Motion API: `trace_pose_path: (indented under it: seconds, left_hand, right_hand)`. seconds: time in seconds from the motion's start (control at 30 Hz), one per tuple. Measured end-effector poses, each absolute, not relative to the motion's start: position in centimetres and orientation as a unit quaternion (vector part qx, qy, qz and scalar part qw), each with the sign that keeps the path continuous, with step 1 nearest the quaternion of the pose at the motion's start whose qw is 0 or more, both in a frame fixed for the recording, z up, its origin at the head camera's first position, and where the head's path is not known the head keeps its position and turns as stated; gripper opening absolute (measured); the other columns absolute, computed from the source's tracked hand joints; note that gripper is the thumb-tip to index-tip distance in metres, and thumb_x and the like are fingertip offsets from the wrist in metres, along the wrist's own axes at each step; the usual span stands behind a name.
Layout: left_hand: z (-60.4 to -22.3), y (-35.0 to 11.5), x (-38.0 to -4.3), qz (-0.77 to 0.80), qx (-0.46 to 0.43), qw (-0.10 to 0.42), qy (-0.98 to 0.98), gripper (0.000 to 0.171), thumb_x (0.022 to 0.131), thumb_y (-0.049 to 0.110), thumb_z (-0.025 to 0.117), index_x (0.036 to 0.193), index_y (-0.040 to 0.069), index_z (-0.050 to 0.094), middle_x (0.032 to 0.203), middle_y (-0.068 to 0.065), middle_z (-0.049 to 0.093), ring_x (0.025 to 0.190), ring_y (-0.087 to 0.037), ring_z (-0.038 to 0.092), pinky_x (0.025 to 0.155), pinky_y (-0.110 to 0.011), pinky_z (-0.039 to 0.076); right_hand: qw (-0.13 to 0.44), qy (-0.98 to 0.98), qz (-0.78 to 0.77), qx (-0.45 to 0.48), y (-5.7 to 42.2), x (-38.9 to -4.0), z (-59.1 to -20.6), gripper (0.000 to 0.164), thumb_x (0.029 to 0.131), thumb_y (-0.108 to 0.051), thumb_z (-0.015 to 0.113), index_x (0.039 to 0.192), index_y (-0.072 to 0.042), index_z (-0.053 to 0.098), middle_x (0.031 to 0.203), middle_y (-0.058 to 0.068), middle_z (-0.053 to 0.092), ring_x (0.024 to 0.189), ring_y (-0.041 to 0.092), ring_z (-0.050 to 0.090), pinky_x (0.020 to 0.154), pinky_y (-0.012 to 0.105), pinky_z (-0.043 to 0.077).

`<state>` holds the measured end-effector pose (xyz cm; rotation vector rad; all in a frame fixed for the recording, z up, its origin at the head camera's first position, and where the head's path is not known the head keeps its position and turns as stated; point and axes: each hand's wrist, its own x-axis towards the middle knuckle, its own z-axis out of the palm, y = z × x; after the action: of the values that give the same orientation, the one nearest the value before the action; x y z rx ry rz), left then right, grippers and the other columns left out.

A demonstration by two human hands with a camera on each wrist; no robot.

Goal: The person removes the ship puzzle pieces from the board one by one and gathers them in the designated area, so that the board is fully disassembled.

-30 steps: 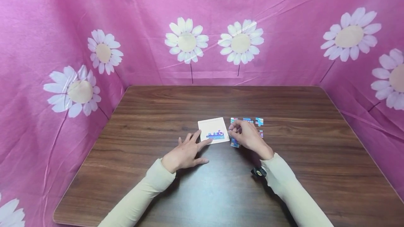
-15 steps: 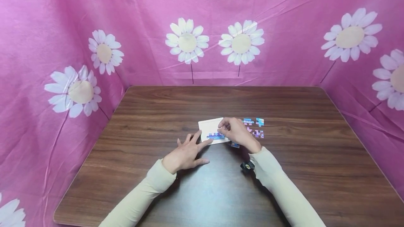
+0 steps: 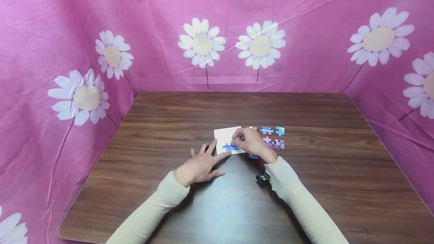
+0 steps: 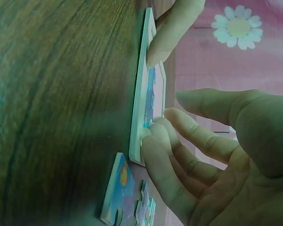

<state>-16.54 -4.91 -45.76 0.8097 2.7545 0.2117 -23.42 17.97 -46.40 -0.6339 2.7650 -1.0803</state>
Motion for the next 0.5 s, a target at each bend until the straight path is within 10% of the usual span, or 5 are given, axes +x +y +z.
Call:
trace_pose_path:
  seconds: [0.5]
  left_hand:
    - [-45.74, -4.82, -16.7, 0.061, 0.278, 0.138, 0.949, 0.064, 0.1, 0.055, 0.061, 0.159, 0.046, 0.038, 0.171, -0.019, 0.02, 0.148, -0.04, 0.037, 0.101, -0.082, 0.042]
  right_hand:
    - [0.071, 0.912, -0.341, -0.218, 17.82, -23.5, -46.52, 0.012, 0.098, -0.012, 0.07, 0.102, -0.006, 0.08, 0.088, 0.004, 0.076, 0.072, 0.012, 0.053, 0.065, 0.025, 0.042]
